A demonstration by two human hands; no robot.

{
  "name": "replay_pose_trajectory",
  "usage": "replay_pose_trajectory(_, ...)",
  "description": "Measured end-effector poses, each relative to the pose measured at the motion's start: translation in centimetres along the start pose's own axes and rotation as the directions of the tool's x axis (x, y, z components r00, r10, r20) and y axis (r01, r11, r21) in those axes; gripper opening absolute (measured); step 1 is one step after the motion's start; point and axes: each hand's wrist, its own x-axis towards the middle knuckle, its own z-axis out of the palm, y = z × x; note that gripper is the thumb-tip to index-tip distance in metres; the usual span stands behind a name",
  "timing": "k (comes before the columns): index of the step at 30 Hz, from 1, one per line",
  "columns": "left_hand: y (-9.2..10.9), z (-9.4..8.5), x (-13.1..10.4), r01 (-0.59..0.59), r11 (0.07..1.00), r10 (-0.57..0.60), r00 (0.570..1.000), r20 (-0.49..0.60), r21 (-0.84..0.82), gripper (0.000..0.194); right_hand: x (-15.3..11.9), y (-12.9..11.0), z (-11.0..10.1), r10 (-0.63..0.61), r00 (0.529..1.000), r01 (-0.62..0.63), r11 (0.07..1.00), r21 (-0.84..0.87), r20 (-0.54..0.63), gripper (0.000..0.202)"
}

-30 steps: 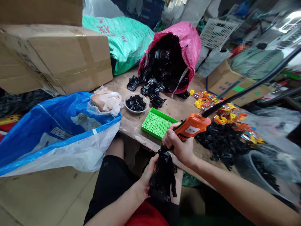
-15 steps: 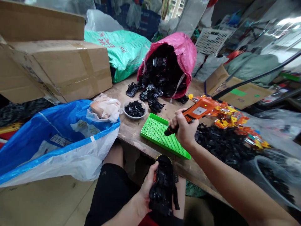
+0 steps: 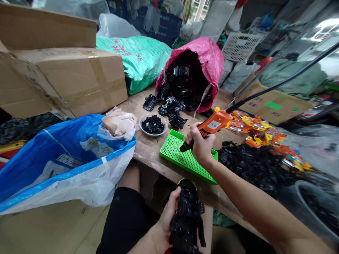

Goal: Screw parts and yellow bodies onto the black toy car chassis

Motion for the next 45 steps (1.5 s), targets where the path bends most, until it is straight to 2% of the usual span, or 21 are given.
replay_pose_trajectory(6, -0.28, 0.72, -0.31, 0.031, 0.999, -0.030, 0.999, 0.024, -0.033, 0.062, -0.02, 0.40, 0.22, 0.016, 1.000, -0.016, 1.000, 0.019, 0.014, 0.023)
replay_pose_trajectory(11, -0.39, 0.62, -0.15, -0.010, 1.000, 0.011, 1.000, 0.022, -0.015, 0.061, -0.06, 0.50, 0.24, 0.000, 0.999, -0.001, 1.000, 0.009, 0.032, 0.023)
replay_pose_trajectory(16, -0.31, 0.56, -0.22, 0.025, 1.000, -0.025, 1.000, 0.018, -0.003, 0.062, -0.16, 0.69, 0.05, 0.006, 0.999, -0.006, 1.000, 0.012, 0.032, 0.023)
replay_pose_trajectory(26, -0.65, 0.16, 0.29, -0.037, 0.999, 0.036, 0.999, -0.031, -0.009, 0.056, -0.22, 0.87, -0.01, 0.003, 1.000, -0.003, 1.000, -0.012, 0.022, 0.022)
replay_pose_trajectory(31, -0.41, 0.27, -0.03, 0.000, 0.999, 0.001, 1.000, 0.027, -0.039, 0.053, -0.20, 0.94, -0.06, -0.008, 0.999, 0.008, 1.000, -0.005, 0.033, 0.021)
replay_pose_trajectory(36, -0.30, 0.22, 0.01, 0.012, 0.999, -0.009, 0.998, 0.067, -0.043, 0.059, -0.22, 0.97, -0.09, -0.004, 0.999, 0.004, 1.000, -0.016, 0.035, 0.022)
replay_pose_trajectory(45, -0.26, 0.13, -0.08, 0.022, 0.999, -0.021, 0.999, 0.042, -0.025, 0.061, -0.28, 0.56, 0.16, 0.019, 1.000, -0.019, 1.000, -0.003, 0.024, 0.023)
